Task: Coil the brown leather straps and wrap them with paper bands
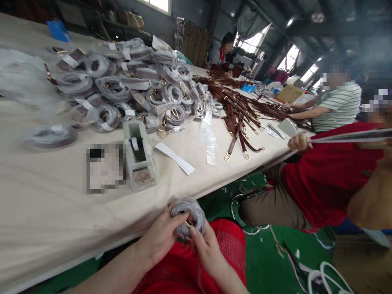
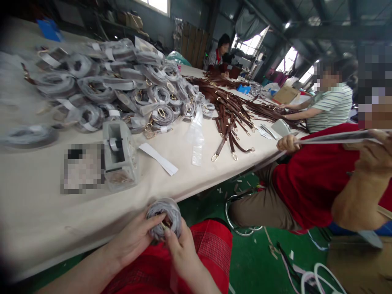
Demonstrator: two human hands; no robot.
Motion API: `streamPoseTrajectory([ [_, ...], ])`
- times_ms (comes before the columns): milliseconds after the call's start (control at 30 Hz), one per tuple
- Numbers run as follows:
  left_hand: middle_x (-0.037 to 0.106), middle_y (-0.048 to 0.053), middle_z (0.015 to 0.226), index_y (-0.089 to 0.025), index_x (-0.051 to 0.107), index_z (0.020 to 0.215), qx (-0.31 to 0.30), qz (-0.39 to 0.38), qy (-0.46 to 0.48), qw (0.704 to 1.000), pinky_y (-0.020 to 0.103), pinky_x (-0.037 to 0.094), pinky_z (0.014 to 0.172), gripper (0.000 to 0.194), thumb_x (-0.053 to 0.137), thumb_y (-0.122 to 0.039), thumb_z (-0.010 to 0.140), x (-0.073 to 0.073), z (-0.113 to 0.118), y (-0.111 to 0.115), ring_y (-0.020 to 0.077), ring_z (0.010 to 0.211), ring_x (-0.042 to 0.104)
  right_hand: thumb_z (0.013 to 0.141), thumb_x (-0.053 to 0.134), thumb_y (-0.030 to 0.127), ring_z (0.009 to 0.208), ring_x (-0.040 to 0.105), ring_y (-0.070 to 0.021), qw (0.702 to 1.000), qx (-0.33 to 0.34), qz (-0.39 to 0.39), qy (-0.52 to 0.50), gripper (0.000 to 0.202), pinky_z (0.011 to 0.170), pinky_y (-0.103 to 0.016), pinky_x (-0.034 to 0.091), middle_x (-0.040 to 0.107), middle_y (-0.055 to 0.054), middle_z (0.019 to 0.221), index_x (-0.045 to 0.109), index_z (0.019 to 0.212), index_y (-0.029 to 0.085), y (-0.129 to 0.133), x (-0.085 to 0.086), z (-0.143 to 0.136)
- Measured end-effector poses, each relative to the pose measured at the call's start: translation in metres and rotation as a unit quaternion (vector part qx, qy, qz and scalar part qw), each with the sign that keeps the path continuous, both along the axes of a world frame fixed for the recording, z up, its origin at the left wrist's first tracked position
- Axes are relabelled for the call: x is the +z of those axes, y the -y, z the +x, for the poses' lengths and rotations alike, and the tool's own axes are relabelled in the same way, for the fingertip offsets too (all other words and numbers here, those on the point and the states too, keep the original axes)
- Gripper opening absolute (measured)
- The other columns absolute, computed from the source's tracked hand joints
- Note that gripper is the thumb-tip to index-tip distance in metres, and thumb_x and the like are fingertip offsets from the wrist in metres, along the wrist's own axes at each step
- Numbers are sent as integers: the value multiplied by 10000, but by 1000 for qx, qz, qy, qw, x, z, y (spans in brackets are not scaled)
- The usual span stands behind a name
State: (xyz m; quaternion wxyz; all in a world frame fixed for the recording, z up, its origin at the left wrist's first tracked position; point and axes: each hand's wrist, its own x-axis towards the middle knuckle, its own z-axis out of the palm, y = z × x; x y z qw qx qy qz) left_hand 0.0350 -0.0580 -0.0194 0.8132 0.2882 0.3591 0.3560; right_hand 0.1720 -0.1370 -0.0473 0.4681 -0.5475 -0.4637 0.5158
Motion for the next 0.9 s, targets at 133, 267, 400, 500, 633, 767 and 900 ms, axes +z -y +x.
streamPoseTrajectory([
  [133,698,27,925,-189,641,1025,-169,192,-141,956,290,489,758,340,747,-267,712,3,-19,-11,217,862,632,923,555,441,813,599,-191,973,162,-32,162,316,728,-267,477,663,-50,925,628,1086,181,-7,38,36],
  [267,698,22,967,-210,664,1032,-357,337,-258,832,315,478,783,356,749,-279,694,7,-24,-4,239,869,630,793,702,401,630,509,-145,881,320,-87,338,266,546,-222,331,638,-10,762,658,918,170,-8,53,60],
  [400,678,47,1064,-210,583,1153,-288,310,-252,870,316,481,857,343,635,-320,832,-1,-18,6,230,955,628,806,698,378,676,528,-145,932,240,-102,252,270,572,-208,363,626,0,798,627,959,166,-6,40,57],
  [500,672,53,1068,-209,541,1211,-167,253,-210,930,286,483,839,363,588,-383,896,-9,-15,4,212,937,631,851,668,402,720,543,-151,973,142,-96,151,278,641,-221,434,616,-3,821,612,973,158,-5,32,47],
  [633,679,14,874,-222,568,1191,-61,163,-156,972,239,464,669,393,588,-487,901,-11,-10,4,173,733,609,914,594,318,969,601,-215,991,89,-27,92,306,872,-306,478,659,-72,1075,582,1185,176,-5,29,27],
  [767,662,-8,797,-244,586,1115,-37,142,-155,977,233,457,646,372,588,-539,887,-10,-8,10,178,714,598,918,576,299,962,620,-220,993,91,-28,70,266,859,-301,493,674,-70,1050,602,1152,177,-8,31,22],
  [900,650,2,824,-230,622,953,-120,242,-195,943,243,465,742,255,570,-476,911,-11,-15,15,189,784,602,886,612,337,763,599,-171,972,203,-62,99,213,696,-230,486,678,-15,892,654,1024,181,-8,34,32],
])
